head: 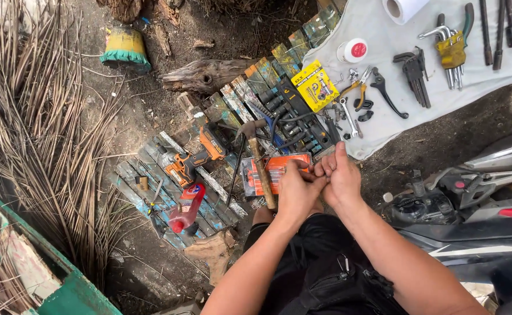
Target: The person holds a packaged master repair kit and displays it to the camera. They then remove a small metal spring from the packaging and wipe it with a white cloth. The person continues to handle the packaging and the spring while standing near a workbench.
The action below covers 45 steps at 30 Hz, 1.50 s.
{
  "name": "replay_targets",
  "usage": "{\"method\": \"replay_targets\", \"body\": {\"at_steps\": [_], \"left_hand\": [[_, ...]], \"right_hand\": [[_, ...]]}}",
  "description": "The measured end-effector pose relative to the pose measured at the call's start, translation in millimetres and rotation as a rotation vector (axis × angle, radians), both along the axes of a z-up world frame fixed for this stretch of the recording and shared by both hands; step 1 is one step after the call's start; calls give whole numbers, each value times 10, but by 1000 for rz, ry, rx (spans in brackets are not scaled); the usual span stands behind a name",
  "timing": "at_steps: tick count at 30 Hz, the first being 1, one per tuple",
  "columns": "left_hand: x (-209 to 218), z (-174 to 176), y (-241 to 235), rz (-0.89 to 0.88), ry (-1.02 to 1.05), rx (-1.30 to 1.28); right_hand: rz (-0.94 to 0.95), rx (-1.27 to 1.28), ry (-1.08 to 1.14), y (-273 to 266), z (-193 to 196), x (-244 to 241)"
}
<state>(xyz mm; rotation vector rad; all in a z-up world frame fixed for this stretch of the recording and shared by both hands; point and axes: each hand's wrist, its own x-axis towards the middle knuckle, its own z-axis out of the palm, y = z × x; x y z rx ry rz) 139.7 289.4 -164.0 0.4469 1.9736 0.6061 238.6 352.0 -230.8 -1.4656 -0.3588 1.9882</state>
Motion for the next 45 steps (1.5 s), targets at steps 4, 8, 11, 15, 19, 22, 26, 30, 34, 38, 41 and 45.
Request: {"method": "replay_targets", "body": {"at_steps": [4, 8, 11, 15, 19, 22, 26, 30, 34, 38, 41, 45], "left_hand": [[45, 120, -18, -28, 17, 24], [25, 267, -94, -23, 54, 226], [34, 211, -115, -161, 170, 298], [140, 35, -142, -444, 314, 178], [211, -128, -125, -486, 131, 145], [60, -481, 15, -288, 65, 186], [-173, -1376, 303, -29, 45, 86], [-429, -2142, 786, 267, -138, -13], [-492, -2057, 1251, 267, -23, 83], [-414, -2033, 1615, 277, 127, -67], [-375, -2309, 1723, 296, 173, -183], [-430, -2638, 1789, 373, 203, -258]], "right_hand": [[40, -19, 43, 74, 65, -1], [96, -111, 20, 81, -46, -7], [167, -257, -14, 73, -130, 101], [318, -339, 54, -42, -357, 350], [356, -364, 56, 171, -547, 309], [278, -214, -189, 388, -1342, 521], [693, 246, -811, 946, -1867, 725], [992, 648, -1074, 1239, -1663, 636], [1073, 677, -1070, 1335, -1250, 517], [844, 488, -935, 1239, -1134, 689], [560, 214, -672, 1033, -1039, 783], [202, -138, -83, 754, -1308, 1103]]}}
